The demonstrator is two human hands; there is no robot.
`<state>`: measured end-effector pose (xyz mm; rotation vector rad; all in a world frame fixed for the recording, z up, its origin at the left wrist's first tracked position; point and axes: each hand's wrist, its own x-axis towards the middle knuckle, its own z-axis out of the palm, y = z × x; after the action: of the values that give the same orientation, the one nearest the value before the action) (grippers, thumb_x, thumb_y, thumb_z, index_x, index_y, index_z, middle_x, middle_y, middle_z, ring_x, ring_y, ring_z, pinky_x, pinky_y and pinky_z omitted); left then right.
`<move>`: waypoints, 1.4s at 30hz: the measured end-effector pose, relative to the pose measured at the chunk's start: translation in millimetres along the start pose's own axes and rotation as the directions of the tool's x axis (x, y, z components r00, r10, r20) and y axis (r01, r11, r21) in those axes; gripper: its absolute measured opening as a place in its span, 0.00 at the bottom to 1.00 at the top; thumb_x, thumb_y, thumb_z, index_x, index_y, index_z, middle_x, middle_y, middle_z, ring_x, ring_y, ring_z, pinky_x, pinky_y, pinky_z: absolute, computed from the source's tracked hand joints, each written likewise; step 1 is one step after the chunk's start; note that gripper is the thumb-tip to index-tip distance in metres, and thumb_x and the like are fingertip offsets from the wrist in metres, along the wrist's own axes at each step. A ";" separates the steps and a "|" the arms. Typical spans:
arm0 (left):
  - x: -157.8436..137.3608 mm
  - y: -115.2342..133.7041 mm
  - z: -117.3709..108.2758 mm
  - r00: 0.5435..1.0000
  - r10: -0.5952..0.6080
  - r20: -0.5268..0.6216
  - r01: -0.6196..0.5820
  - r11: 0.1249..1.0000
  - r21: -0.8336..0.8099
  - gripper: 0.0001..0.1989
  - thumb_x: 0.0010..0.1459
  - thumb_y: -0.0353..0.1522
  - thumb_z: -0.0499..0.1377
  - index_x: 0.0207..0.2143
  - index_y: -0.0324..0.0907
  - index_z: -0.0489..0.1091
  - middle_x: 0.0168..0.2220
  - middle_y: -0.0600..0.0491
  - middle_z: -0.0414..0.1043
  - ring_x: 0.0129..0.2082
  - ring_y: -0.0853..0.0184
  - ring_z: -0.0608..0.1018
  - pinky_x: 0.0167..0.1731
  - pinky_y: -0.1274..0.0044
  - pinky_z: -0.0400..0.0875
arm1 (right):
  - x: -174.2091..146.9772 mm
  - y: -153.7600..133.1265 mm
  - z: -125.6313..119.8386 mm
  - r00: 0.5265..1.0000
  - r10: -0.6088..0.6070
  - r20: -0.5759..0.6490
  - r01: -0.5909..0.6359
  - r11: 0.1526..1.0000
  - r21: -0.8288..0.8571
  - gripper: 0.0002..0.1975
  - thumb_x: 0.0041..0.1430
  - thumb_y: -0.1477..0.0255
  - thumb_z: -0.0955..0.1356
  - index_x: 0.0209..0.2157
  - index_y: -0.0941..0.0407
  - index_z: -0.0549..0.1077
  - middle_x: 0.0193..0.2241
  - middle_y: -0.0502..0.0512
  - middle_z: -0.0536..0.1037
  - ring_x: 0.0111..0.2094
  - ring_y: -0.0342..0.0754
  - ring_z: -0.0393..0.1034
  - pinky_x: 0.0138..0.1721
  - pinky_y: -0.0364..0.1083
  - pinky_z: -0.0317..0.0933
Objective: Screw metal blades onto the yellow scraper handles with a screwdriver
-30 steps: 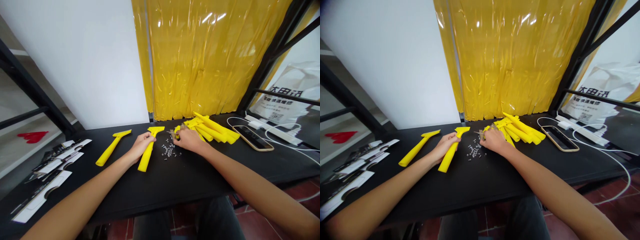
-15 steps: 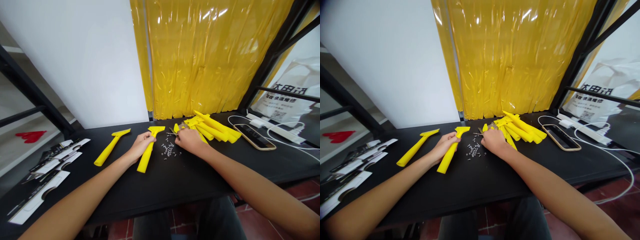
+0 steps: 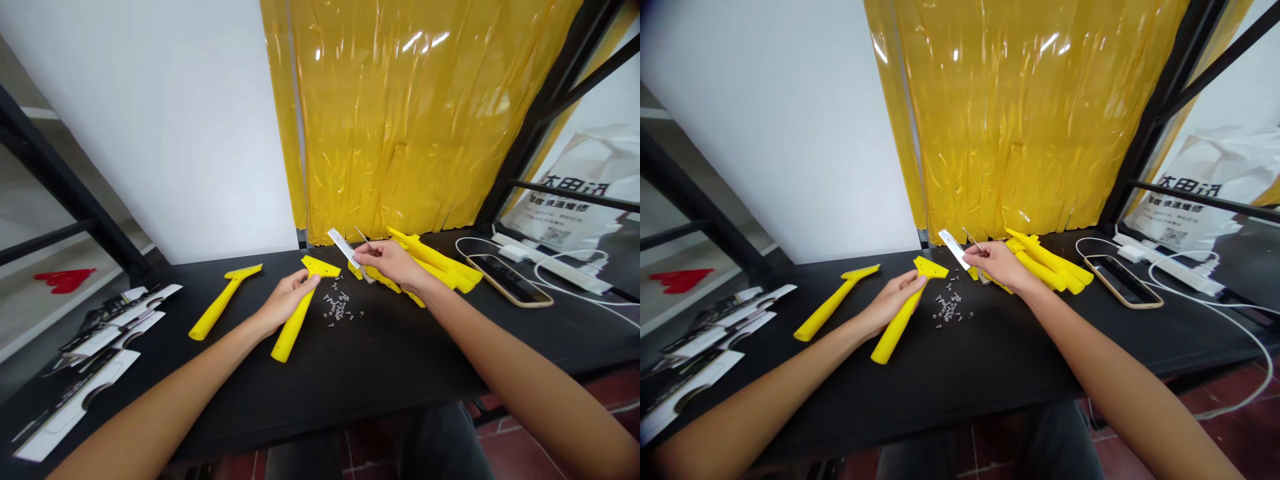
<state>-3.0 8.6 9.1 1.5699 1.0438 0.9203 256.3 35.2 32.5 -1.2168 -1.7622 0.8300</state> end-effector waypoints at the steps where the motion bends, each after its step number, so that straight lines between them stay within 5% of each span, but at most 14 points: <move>1: -0.6 0.2 1.0 1.000 -0.013 0.024 0.013 1.000 -0.004 0.16 0.58 0.46 0.62 0.37 0.42 0.73 0.22 0.57 0.66 0.21 0.69 0.68 0.22 0.78 0.58 | -1.6 -2.0 3.7 1.000 0.019 0.020 -0.021 0.994 0.104 0.15 0.55 0.60 0.72 0.36 0.58 0.79 0.28 0.54 0.78 0.24 0.41 0.63 0.24 0.42 0.53; 5: -2.6 1.3 5.0 0.991 -0.065 0.121 0.071 0.996 -0.047 0.13 0.56 0.42 0.63 0.35 0.41 0.71 0.20 0.56 0.69 0.18 0.71 0.69 0.19 0.79 0.62 | -7.9 -4.7 21.4 0.976 0.096 0.197 -0.152 0.943 0.297 0.19 0.48 0.58 0.76 0.37 0.59 0.79 0.22 0.48 0.72 0.17 0.35 0.45 0.17 0.42 0.36; 10: -5.0 6.0 5.7 0.982 -0.038 0.185 0.067 0.987 -0.149 0.18 0.56 0.37 0.64 0.47 0.43 0.67 0.23 0.57 0.71 0.16 0.70 0.72 0.13 0.79 0.63 | -10.7 -1.6 34.0 0.954 0.144 0.264 -0.223 0.929 0.297 0.16 0.47 0.61 0.77 0.33 0.58 0.79 0.20 0.45 0.70 0.16 0.35 0.44 0.17 0.42 0.34; 24: -6.5 7.3 4.9 0.982 -0.059 0.181 0.087 0.985 -0.151 0.16 0.60 0.44 0.61 0.43 0.42 0.70 0.22 0.57 0.70 0.11 0.73 0.68 0.09 0.80 0.60 | -16.6 -3.6 43.6 0.977 0.008 0.212 -0.054 0.976 0.212 0.12 0.52 0.64 0.74 0.32 0.58 0.77 0.23 0.48 0.72 0.24 0.40 0.61 0.27 0.42 0.53; 30: -5.2 4.8 5.6 0.980 -0.088 0.179 0.113 0.985 -0.133 0.16 0.60 0.44 0.62 0.42 0.42 0.69 0.23 0.56 0.71 0.12 0.73 0.69 0.09 0.81 0.61 | -20.7 -5.6 44.6 0.974 -0.220 -0.063 0.214 0.973 -0.082 0.08 0.60 0.68 0.68 0.30 0.55 0.67 0.29 0.51 0.77 0.29 0.44 0.69 0.32 0.44 0.60; 36: -4.1 2.9 5.9 0.980 -0.082 0.180 0.106 0.985 -0.133 0.16 0.60 0.43 0.62 0.42 0.40 0.69 0.24 0.56 0.72 0.12 0.73 0.70 0.09 0.81 0.62 | -25.3 -5.8 51.2 0.895 -0.432 0.110 0.443 0.833 -0.331 0.08 0.62 0.66 0.68 0.31 0.55 0.70 0.31 0.51 0.75 0.30 0.44 0.67 0.32 0.44 0.57; 42: -1.5 -1.8 4.0 0.977 -0.097 0.188 0.125 0.982 -0.144 0.17 0.61 0.44 0.61 0.43 0.41 0.69 0.24 0.55 0.73 0.12 0.74 0.69 0.10 0.82 0.60 | -21.6 -1.5 52.3 0.952 -0.287 0.103 0.298 0.948 -0.115 0.08 0.63 0.67 0.67 0.42 0.55 0.74 0.30 0.50 0.77 0.31 0.44 0.70 0.34 0.43 0.61</move>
<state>-0.2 6.2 6.4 1.4222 0.9003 0.7493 213.2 10.9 4.9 -0.9782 -2.0326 0.6081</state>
